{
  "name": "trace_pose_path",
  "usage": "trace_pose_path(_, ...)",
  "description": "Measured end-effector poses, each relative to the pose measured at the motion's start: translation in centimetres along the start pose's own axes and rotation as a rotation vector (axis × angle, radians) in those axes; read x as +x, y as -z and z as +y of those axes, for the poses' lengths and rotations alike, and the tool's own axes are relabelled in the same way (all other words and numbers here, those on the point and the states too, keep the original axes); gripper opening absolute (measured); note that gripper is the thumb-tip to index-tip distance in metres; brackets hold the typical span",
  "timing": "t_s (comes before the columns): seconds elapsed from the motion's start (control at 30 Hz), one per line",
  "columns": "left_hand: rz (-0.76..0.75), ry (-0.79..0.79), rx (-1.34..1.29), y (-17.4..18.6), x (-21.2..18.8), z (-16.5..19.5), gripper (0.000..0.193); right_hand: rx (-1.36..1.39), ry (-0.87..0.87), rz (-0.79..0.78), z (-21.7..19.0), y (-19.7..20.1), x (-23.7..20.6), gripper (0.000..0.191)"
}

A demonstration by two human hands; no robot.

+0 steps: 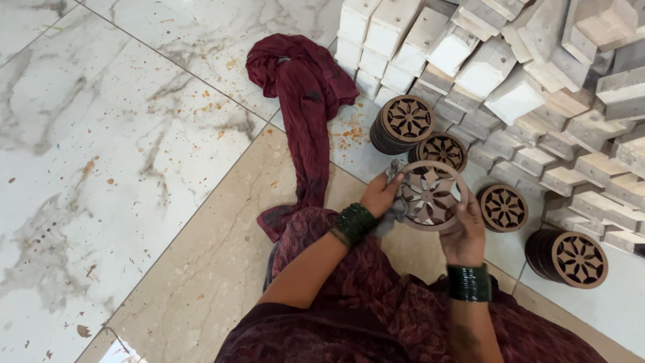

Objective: The person sits on the floor and wipes carved round wooden decorations one at a time with a cloth, turning each piece to clean its surface, then sets it back with the others.

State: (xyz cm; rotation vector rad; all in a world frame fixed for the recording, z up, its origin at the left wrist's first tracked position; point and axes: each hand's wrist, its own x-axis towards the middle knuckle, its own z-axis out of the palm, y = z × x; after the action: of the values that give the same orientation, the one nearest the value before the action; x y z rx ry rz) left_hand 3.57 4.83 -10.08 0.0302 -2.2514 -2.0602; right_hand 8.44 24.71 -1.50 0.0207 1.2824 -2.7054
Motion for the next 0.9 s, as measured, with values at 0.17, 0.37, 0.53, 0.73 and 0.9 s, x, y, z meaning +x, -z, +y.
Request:
trace_pose_path(0.17,-0.290,0.059,0.139,0.3,-0.4,2.0,0.053,-0.216,-0.104,0.137,-0.8,1.4,-0.5,0.042)
trace_pose_path(0.37,-0.139,-0.063,0.046,-1.2,-0.9,1.1,0.051,-0.201,0.048,0.202,1.2,1.3,-1.0,0.041)
trace_pose_path(0.53,0.007,0.051,-0.199,-3.4,-0.8,-1.0,0.052,-0.117,0.213,0.259,2.1,-0.2,0.4,0.047)
trace_pose_path(0.73,0.058,-0.216,-0.239,-1.4,-0.3,-0.2,0.053,-0.166,0.196,0.150,2.4,-1.6,0.7,0.051)
trace_pose_path(0.9,-0.084,-0.108,0.107,0.6,-1.0,2.1,0.062,-0.233,0.026,0.048,0.1,-0.2,-0.3,0.045)
